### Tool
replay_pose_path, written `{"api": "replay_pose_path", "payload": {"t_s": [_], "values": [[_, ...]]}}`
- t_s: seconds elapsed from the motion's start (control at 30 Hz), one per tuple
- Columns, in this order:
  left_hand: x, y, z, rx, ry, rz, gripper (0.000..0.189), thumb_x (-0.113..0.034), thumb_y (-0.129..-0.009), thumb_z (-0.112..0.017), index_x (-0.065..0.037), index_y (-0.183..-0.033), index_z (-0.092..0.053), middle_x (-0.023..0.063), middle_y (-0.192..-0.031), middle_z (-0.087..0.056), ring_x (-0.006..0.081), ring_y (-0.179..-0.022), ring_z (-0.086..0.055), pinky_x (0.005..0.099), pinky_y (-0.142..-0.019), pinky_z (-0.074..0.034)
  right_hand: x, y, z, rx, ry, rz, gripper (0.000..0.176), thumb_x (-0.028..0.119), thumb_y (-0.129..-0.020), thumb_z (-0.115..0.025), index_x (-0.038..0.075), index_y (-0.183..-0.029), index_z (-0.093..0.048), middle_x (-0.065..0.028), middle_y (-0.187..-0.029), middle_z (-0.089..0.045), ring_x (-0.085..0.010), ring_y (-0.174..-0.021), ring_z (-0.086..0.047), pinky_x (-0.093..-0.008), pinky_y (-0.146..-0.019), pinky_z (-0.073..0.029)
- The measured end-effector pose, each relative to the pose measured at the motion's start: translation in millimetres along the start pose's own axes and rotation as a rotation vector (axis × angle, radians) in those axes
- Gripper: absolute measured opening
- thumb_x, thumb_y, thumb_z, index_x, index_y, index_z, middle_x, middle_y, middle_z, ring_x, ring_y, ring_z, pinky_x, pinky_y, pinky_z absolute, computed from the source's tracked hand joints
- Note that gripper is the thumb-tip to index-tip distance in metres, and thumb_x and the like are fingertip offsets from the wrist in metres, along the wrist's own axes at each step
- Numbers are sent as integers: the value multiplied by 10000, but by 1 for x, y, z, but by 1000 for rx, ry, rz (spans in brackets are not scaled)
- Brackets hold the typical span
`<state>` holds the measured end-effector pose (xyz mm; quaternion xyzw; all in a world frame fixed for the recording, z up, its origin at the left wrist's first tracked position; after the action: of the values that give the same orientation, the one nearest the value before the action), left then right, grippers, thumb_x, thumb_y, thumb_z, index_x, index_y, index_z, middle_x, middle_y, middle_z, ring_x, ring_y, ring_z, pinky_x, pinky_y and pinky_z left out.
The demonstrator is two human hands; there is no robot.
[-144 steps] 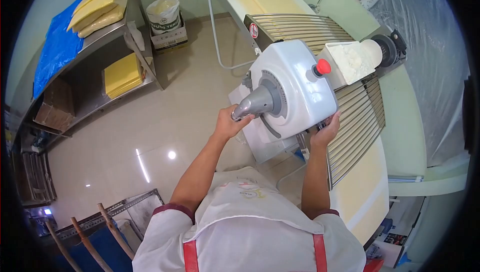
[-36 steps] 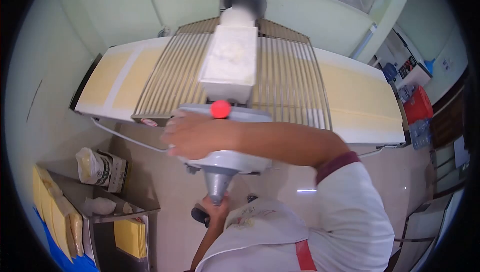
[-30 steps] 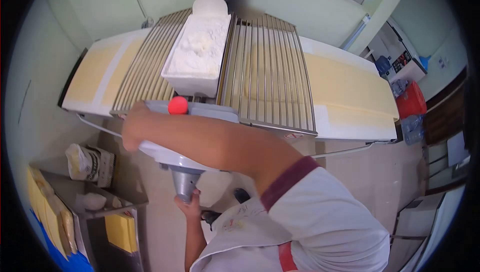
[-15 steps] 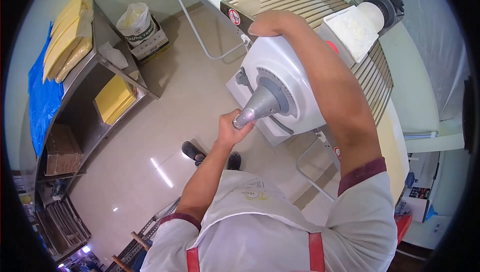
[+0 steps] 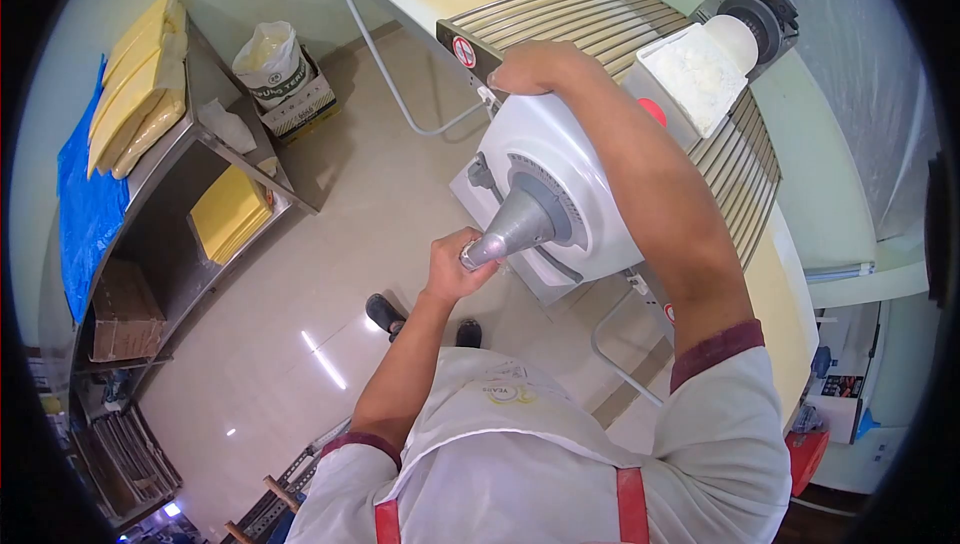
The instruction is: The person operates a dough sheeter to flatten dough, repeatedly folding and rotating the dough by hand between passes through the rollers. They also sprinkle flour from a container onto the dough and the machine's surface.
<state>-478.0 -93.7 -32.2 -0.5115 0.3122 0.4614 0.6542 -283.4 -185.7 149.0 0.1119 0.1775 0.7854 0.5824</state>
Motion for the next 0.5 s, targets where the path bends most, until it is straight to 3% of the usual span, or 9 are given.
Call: {"api": "replay_pose_path", "payload": {"t_s": [0.17, 0.23, 0.3, 0.37, 0.43, 0.47, 0.5], "values": [[11, 11, -9, 74, 126, 167, 370, -278, -684, -801, -14, -885, -635, 128, -788, -670, 255, -718, -669, 333, -672, -517, 2, 6, 2, -49, 30, 60, 505, 285, -773, -438, 36, -1166, -634, -200, -1224, -598, -349, -1134, -575, -420, -958, -422], [22, 19, -10, 154, 215, 267, 443, -313, -704, -804, -7, -969, -624, 140, -895, -673, 247, -835, -667, 343, -758, -515, 2, 3, 0, -80, 46, 142, 527, 417, -829, -436, -11, -1009, -685, -250, -1091, -636, -395, -1027, -614, -464, -879, -462], [12, 17, 4, 191, 184, 28, 596, -441, -739, -778, -16, -1103, -573, 145, -1052, -622, 232, -982, -613, 369, -868, -472, -4, 1, -3, -222, 26, 118, 516, 424, -829, -430, -9, -910, -698, -271, -987, -648, -425, -930, -629, -491, -831, -474], [38, 25, 25, 241, 206, 43, 606, -418, -806, -722, -10, -1205, -518, 166, -1160, -575, 263, -1114, -552, 407, -976, -406, -4, 1, -6, -252, 2, 130, 496, 408, -832, -445, -20, -876, -691, -288, -933, -637, -445, -884, -622, -504, -795, -478], [79, 29, 69, 113, 151, 215, 540, -343, -850, -685, -5, -1226, -495, 157, -1149, -585, 262, -1094, -567, 396, -960, -427, 6, 10, -1, -273, -64, 186, 442, 357, -844, -448, -23, -781, -665, -254, -870, -641, -460, -832, -591, -525, -770, -458], [96, 28, 89, 67, 149, 286, 508, -306, -873, -667, -3, -1237, -484, 153, -1144, -590, 262, -1084, -574, 390, -952, -437, 5, 14, 1, -332, -50, 204, 409, 336, -861, -452, -14, -794, -651, -242, -869, -633, -450, -846, -576, -517, -775, -449], [116, 26, 114, -6, 93, 341, 479, -278, -879, -658, -1, -1230, -486, 150, -1115, -599, 251, -1059, -586, 375, -937, -448, 4, 12, -3, -254, -31, 156, 349, 303, -860, -496, 25, -985, -665, -230, -960, -640, -413, -945, -591, -516, -851, -439]]}}
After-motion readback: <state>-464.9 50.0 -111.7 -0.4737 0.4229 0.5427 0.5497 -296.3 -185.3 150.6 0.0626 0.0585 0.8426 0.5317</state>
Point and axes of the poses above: each hand's wrist, its own y-axis away from the middle knuckle, its own z-axis out of the back of the hand, x = y × z, the point moved 7 cm from there along -y, towards the middle knuckle
